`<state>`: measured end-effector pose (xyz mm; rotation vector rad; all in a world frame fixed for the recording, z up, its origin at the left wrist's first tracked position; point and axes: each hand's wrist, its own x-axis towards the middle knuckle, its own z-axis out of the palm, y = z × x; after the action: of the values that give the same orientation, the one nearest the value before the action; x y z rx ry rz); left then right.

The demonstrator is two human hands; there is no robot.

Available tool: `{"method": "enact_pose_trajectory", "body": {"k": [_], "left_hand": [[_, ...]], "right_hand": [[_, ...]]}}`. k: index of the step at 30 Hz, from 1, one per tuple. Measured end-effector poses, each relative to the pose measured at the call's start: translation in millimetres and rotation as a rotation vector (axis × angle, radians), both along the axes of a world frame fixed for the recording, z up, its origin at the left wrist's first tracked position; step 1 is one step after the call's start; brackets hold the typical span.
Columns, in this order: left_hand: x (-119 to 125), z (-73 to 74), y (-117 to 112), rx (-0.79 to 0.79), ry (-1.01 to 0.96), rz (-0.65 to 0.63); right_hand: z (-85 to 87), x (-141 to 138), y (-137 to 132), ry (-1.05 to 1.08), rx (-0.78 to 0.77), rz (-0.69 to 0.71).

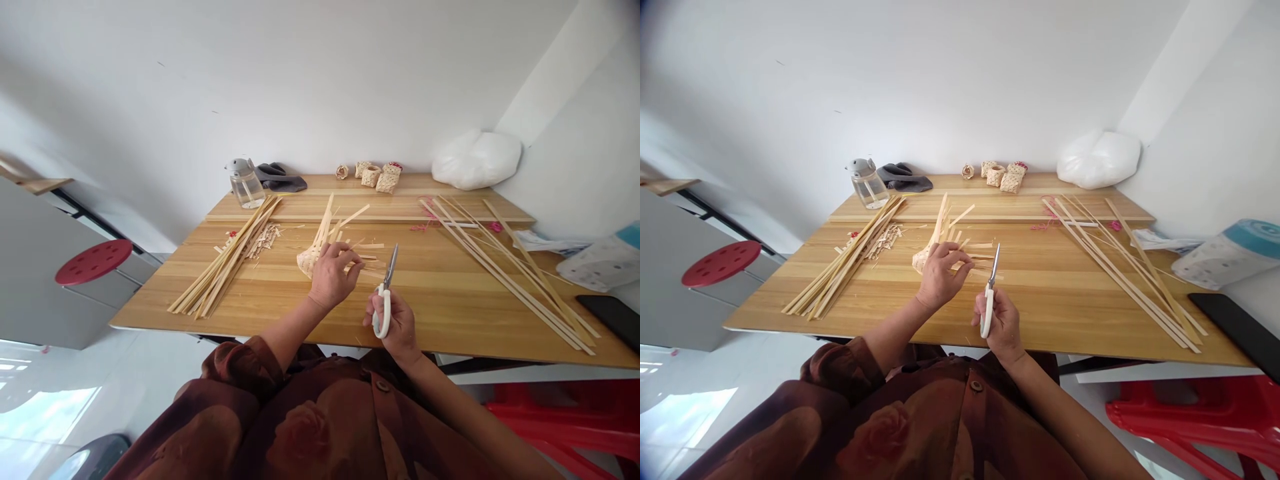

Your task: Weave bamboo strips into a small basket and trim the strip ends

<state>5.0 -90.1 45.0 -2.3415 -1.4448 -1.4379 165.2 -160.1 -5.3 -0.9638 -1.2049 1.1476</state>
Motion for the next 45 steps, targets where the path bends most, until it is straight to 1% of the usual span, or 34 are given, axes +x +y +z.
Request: {"method": "enact_pose_trajectory", "body": {"k": [3,7,10,14,18,21,27,35,40,45], "left_hand": [[-2,6.1,0,0.004,-0.117,0.003],[-3,15.7,-4,-0.081,-0.275,-0.033],[-4,20.8,-6,-0.12,-0.345,-0.084],[-3,25.9,-9,-0.228,-0.449,-0.17],[1,32.4,-12,-0.337,-0.582,-0.227],[4,37.1,-12,-0.379,-0.682,-0.259],[6,39.1,-10,-0.475,-0.867,-0.321],[4,42.9,-10,-0.562,-0.955,-0.344],[6,42.1,-9,-0.575,-1.001,-0.358],[6,42.7,-8,-0.594,-1.022,-0.358]], "right_hand": [[-0.2,1,-1,-0.001,-0.006,0.023],[2.9,3,0,-0.084,0.002,0.057],[9.2,4,1,-0.192,0.029,0.07],[19.9,5,3,-0.31,0.071,0.049],[27.7,3,9,-0.329,0.076,0.046],[31.7,2,13,-0.323,0.093,0.05],[38.5,3,17,-0.38,0.122,0.059],[40.6,0,21,-0.455,0.163,0.021],[46.1,-5,22,-0.492,0.187,-0.024],[45.9,-6,25,-0.528,0.222,-0.064]]}}
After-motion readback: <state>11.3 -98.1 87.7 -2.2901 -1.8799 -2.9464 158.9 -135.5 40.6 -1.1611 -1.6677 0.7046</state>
